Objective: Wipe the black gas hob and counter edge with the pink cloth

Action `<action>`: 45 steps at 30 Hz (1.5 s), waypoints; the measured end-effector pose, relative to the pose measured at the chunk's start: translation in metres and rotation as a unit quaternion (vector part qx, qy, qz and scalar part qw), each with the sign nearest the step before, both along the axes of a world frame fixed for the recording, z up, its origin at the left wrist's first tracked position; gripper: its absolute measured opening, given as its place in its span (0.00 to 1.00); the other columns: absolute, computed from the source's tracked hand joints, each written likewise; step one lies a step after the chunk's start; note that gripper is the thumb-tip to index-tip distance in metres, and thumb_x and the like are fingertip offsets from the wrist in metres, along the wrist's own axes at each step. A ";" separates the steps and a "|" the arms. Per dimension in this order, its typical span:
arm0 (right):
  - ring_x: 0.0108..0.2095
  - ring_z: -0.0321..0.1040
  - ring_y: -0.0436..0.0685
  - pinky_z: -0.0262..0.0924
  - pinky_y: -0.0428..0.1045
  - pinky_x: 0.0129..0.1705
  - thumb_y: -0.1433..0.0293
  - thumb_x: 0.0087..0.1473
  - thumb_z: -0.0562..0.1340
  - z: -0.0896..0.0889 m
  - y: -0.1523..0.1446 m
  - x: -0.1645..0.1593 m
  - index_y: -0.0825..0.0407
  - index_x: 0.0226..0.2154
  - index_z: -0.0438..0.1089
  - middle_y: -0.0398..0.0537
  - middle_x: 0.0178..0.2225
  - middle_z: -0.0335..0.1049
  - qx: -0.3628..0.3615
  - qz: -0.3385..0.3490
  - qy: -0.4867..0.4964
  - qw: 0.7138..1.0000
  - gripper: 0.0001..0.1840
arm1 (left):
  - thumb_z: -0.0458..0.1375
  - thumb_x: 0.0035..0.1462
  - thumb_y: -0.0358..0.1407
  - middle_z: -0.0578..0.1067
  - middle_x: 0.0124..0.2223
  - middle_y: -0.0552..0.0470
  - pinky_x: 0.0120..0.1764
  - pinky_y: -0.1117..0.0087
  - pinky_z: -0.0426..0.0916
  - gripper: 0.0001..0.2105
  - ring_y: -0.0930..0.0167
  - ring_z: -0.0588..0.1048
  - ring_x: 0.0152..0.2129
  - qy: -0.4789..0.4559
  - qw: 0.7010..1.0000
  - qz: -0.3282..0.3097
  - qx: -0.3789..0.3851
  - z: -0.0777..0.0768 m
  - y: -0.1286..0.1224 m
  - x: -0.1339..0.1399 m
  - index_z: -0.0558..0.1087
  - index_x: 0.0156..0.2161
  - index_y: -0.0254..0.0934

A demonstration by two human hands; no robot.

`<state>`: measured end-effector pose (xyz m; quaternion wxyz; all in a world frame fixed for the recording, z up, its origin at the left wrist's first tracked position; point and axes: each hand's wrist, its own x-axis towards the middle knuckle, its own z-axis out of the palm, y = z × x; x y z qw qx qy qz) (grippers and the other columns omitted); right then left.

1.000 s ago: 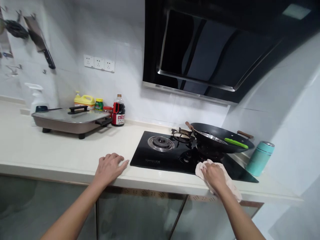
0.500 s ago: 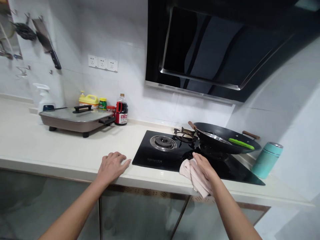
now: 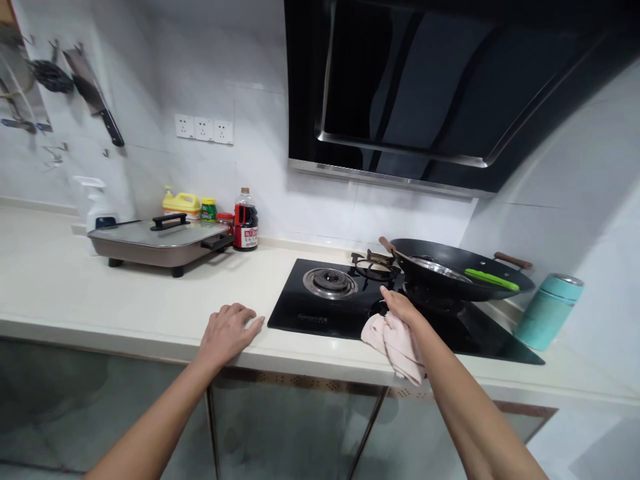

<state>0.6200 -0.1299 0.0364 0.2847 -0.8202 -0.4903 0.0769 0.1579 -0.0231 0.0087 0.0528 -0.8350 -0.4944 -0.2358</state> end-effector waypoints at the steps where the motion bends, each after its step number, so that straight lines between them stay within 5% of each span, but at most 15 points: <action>1: 0.58 0.70 0.67 0.59 0.56 0.61 0.49 0.70 0.43 -0.003 -0.003 -0.004 0.58 0.48 0.78 0.64 0.54 0.76 -0.003 -0.003 -0.009 1.000 0.38 | 0.51 0.66 0.51 0.80 0.50 0.46 0.48 0.60 0.63 0.20 0.57 0.73 0.48 -0.001 1.000 0.000 0.000 0.000 0.000 0.000 0.82 0.44 0.43; 9: 0.68 0.58 0.68 0.50 0.57 0.69 0.50 0.68 0.49 -0.029 -0.049 -0.045 0.67 0.67 0.60 0.70 0.67 0.61 0.009 -0.036 -0.068 0.997 0.41 | 0.53 0.65 0.49 0.80 0.49 0.46 0.48 0.60 0.62 0.18 0.59 0.73 0.48 -0.030 1.000 -0.006 0.006 -0.002 -0.002 -0.001 0.82 0.42 0.42; 14: 0.72 0.48 0.65 0.44 0.59 0.72 0.50 0.64 0.53 -0.044 -0.089 -0.051 0.56 0.67 0.62 0.58 0.73 0.51 0.039 0.011 -0.130 0.991 0.38 | 0.53 0.65 0.47 0.80 0.48 0.46 0.48 0.60 0.62 0.17 0.59 0.73 0.48 -0.047 0.999 -0.015 0.009 -0.004 -0.003 -0.001 0.82 0.41 0.42; 20: 0.64 0.60 0.72 0.52 0.65 0.64 0.45 0.64 0.52 -0.058 -0.110 -0.058 0.52 0.68 0.62 0.62 0.63 0.66 0.025 -0.020 -0.205 0.978 0.40 | 0.52 0.65 0.48 0.80 0.49 0.45 0.49 0.59 0.63 0.18 0.58 0.73 0.48 -0.041 0.999 -0.017 0.010 -0.003 -0.004 0.000 0.82 0.42 0.42; 24: 0.56 0.63 0.71 0.55 0.63 0.60 0.50 0.64 0.57 -0.057 -0.095 -0.092 0.54 0.64 0.65 0.63 0.54 0.70 0.058 0.028 -0.241 0.968 0.35 | 0.52 0.65 0.49 0.80 0.49 0.45 0.48 0.58 0.64 0.19 0.57 0.74 0.48 -0.036 0.999 -0.011 0.004 -0.002 -0.005 0.001 0.82 0.42 0.42; 29: 0.54 0.62 0.66 0.55 0.59 0.60 0.65 0.61 0.60 -0.038 -0.055 -0.134 0.49 0.61 0.67 0.57 0.52 0.69 0.055 0.179 -0.206 0.960 0.27 | 0.52 0.64 0.49 0.80 0.49 0.46 0.48 0.59 0.64 0.18 0.58 0.74 0.48 -0.035 0.999 -0.013 0.006 -0.001 -0.005 0.001 0.82 0.41 0.43; 34: 0.61 0.60 0.59 0.53 0.53 0.64 0.72 0.56 0.64 -0.001 0.000 -0.114 0.44 0.61 0.65 0.49 0.62 0.64 -0.016 0.302 -0.102 0.948 0.30 | 0.52 0.64 0.49 0.80 0.48 0.48 0.47 0.61 0.64 0.18 0.58 0.74 0.47 -0.028 0.999 -0.018 0.001 0.001 -0.005 -0.001 0.82 0.40 0.44; 40: 0.45 0.73 0.59 0.65 0.52 0.48 0.70 0.54 0.69 0.017 0.050 -0.044 0.46 0.62 0.63 0.50 0.51 0.74 -0.082 0.219 -0.085 0.969 0.34 | 0.50 0.65 0.50 0.81 0.48 0.49 0.47 0.61 0.64 0.19 0.59 0.74 0.48 -0.030 0.999 -0.023 -0.006 0.002 -0.005 -0.001 0.81 0.40 0.45; 45: 0.42 0.72 0.60 0.64 0.50 0.44 0.67 0.52 0.71 0.026 0.076 -0.004 0.51 0.50 0.70 0.52 0.45 0.77 -0.107 0.156 -0.110 0.976 0.23 | 0.49 0.65 0.50 0.82 0.46 0.49 0.49 0.61 0.65 0.20 0.59 0.75 0.47 -0.041 0.999 -0.015 -0.015 0.001 -0.001 -0.003 0.81 0.39 0.44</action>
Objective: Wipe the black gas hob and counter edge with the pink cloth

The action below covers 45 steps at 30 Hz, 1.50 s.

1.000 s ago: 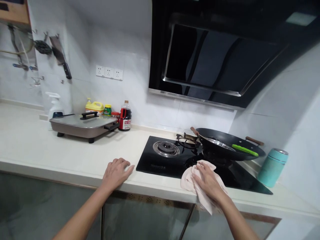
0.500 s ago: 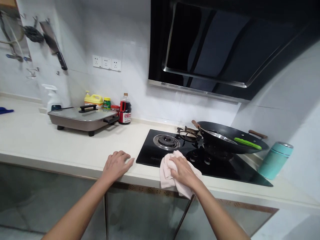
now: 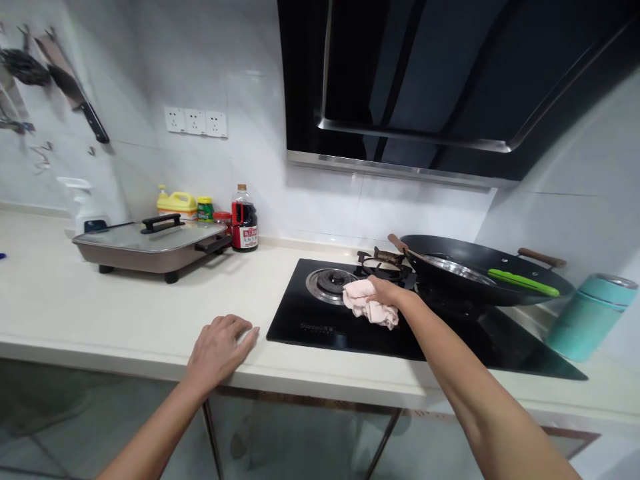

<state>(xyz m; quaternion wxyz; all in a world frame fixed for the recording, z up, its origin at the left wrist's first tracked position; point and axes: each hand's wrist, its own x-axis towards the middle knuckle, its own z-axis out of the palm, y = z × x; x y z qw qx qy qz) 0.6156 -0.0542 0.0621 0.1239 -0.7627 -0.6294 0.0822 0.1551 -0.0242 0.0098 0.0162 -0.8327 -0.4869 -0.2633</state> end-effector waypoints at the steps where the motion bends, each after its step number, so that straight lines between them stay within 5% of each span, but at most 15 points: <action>1: 0.43 0.72 0.60 0.63 0.49 0.44 0.68 0.53 0.70 0.002 0.001 0.007 0.52 0.49 0.70 0.53 0.45 0.77 0.003 -0.008 -0.007 1.000 0.20 | 0.49 0.65 0.50 0.82 0.46 0.49 0.49 0.61 0.66 0.20 0.59 0.75 0.47 -0.002 1.000 0.000 -0.001 0.000 0.001 0.000 0.81 0.39 0.44; 12: 0.50 0.71 0.58 0.58 0.46 0.49 0.75 0.54 0.63 0.003 -0.059 0.073 0.50 0.43 0.77 0.51 0.49 0.77 0.014 -0.032 -0.041 0.999 0.14 | 0.49 0.63 0.51 0.82 0.44 0.49 0.50 0.61 0.66 0.20 0.59 0.76 0.45 -0.023 1.000 -0.010 0.011 -0.002 0.007 -0.003 0.80 0.36 0.43; 18: 0.44 0.75 0.59 0.61 0.48 0.44 0.70 0.57 0.62 0.002 -0.056 0.073 0.48 0.42 0.76 0.50 0.44 0.79 -0.020 -0.076 -0.035 0.996 0.10 | 0.49 0.64 0.51 0.82 0.45 0.48 0.49 0.60 0.66 0.21 0.58 0.76 0.46 -0.003 1.000 0.003 0.001 0.000 0.006 0.000 0.81 0.37 0.44; 25: 0.47 0.75 0.66 0.65 0.52 0.44 0.57 0.60 0.64 -0.001 -0.034 0.040 0.53 0.56 0.71 0.64 0.54 0.75 -0.038 -0.097 -0.032 0.994 0.26 | 0.48 0.64 0.51 0.82 0.46 0.48 0.48 0.60 0.66 0.22 0.58 0.75 0.46 0.031 0.999 0.013 0.007 0.002 0.005 0.003 0.82 0.38 0.45; 29: 0.48 0.74 0.63 0.64 0.49 0.45 0.48 0.55 0.67 0.006 -0.015 0.007 0.49 0.56 0.73 0.55 0.53 0.76 -0.039 -0.019 -0.013 0.999 0.32 | 0.49 0.64 0.51 0.82 0.46 0.48 0.48 0.60 0.66 0.21 0.58 0.75 0.46 0.033 0.999 0.013 0.014 0.002 0.005 0.003 0.82 0.38 0.44; 33: 0.45 0.72 0.60 0.62 0.48 0.44 0.49 0.50 0.71 0.008 -0.007 -0.044 0.45 0.53 0.74 0.49 0.51 0.74 -0.023 0.074 -0.013 0.997 0.31 | 0.49 0.65 0.50 0.82 0.46 0.48 0.49 0.61 0.65 0.20 0.59 0.75 0.46 0.028 0.999 0.014 0.013 0.002 0.004 0.003 0.82 0.38 0.45; 39: 0.50 0.66 0.61 0.58 0.51 0.51 0.52 0.51 0.71 -0.016 -0.028 -0.124 0.43 0.51 0.73 0.48 0.51 0.69 0.048 0.194 -0.022 0.980 0.27 | 0.49 0.64 0.50 0.82 0.46 0.48 0.48 0.61 0.66 0.21 0.59 0.75 0.46 0.027 1.000 0.009 0.012 0.002 0.005 0.001 0.82 0.38 0.44; 45: 0.51 0.64 0.64 0.55 0.57 0.55 0.52 0.59 0.66 -0.039 -0.066 -0.120 0.45 0.54 0.72 0.52 0.52 0.69 0.150 0.101 -0.043 0.983 0.25 | 0.48 0.64 0.50 0.82 0.47 0.49 0.49 0.61 0.66 0.21 0.59 0.76 0.47 0.019 1.000 -0.001 0.013 0.001 0.005 -0.002 0.82 0.38 0.45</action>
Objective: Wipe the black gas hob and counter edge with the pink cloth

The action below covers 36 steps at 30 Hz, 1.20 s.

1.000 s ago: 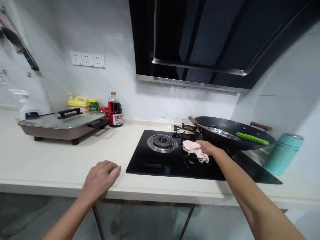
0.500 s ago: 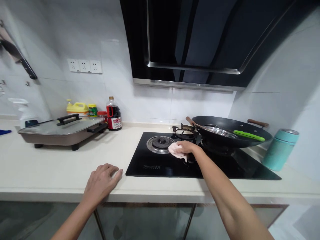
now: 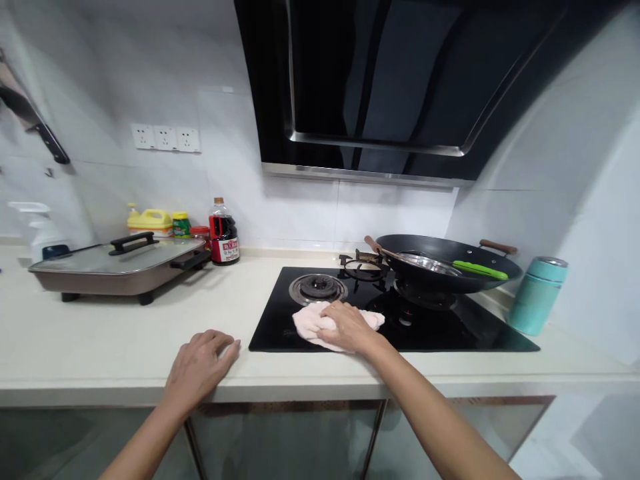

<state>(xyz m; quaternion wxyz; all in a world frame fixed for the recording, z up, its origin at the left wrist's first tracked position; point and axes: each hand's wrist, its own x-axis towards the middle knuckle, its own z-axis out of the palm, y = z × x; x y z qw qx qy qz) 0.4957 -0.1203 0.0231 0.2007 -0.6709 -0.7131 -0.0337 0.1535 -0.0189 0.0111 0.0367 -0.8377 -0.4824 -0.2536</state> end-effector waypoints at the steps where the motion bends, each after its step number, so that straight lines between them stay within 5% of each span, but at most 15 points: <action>1: 0.51 0.65 0.63 0.55 0.56 0.54 0.53 0.59 0.66 -0.002 -0.008 0.006 0.45 0.55 0.72 0.52 0.52 0.70 0.001 -0.015 0.000 1.000 0.25 | 0.48 0.64 0.50 0.82 0.47 0.49 0.49 0.61 0.66 0.21 0.59 0.76 0.47 -0.002 1.000 -0.003 0.000 0.000 0.000 0.000 0.82 0.38 0.45; 7: 0.48 0.66 0.62 0.57 0.55 0.54 0.59 0.61 0.63 -0.013 -0.067 0.045 0.46 0.52 0.74 0.51 0.48 0.71 0.030 -0.060 -0.041 0.997 0.18 | 0.48 0.64 0.49 0.82 0.47 0.49 0.49 0.60 0.66 0.21 0.58 0.76 0.46 0.000 1.000 -0.015 -0.005 -0.002 0.002 -0.002 0.82 0.39 0.44; 18: 0.43 0.72 0.65 0.61 0.56 0.49 0.57 0.63 0.58 -0.038 -0.162 0.185 0.47 0.54 0.75 0.57 0.47 0.71 0.000 -0.323 -0.121 0.938 0.21 | 0.49 0.64 0.49 0.81 0.48 0.49 0.47 0.61 0.65 0.20 0.58 0.75 0.47 0.006 1.000 -0.007 -0.011 0.002 -0.004 0.002 0.83 0.40 0.45; 21: 0.42 0.73 0.65 0.62 0.56 0.46 0.55 0.65 0.56 -0.029 -0.151 0.206 0.49 0.55 0.73 0.59 0.45 0.71 -0.028 -0.409 -0.123 0.904 0.24 | 0.50 0.64 0.50 0.81 0.48 0.48 0.46 0.61 0.65 0.20 0.58 0.75 0.47 0.005 1.000 -0.003 -0.006 0.001 -0.004 0.003 0.83 0.41 0.45; 24: 0.45 0.74 0.67 0.62 0.57 0.48 0.55 0.65 0.57 -0.015 -0.122 0.215 0.49 0.58 0.72 0.61 0.47 0.73 -0.044 -0.417 -0.056 0.906 0.26 | 0.50 0.64 0.50 0.80 0.47 0.48 0.47 0.60 0.65 0.20 0.57 0.75 0.47 0.010 1.000 -0.002 -0.002 0.001 -0.005 0.004 0.83 0.41 0.44; 29: 0.43 0.74 0.64 0.62 0.54 0.45 0.47 0.64 0.53 0.001 -0.072 0.222 0.47 0.53 0.76 0.56 0.44 0.78 -0.054 -0.324 0.051 0.943 0.29 | 0.50 0.64 0.49 0.80 0.47 0.49 0.46 0.60 0.64 0.19 0.58 0.74 0.47 0.014 1.000 0.010 -0.006 0.001 -0.004 0.005 0.83 0.41 0.46; 36: 0.40 0.72 0.59 0.65 0.50 0.44 0.50 0.62 0.53 0.007 -0.029 0.220 0.50 0.39 0.79 0.49 0.38 0.80 -0.062 -0.187 0.125 0.972 0.26 | 0.50 0.64 0.50 0.80 0.46 0.49 0.45 0.61 0.64 0.20 0.58 0.74 0.46 0.019 1.000 0.015 0.001 -0.002 -0.001 0.005 0.83 0.41 0.46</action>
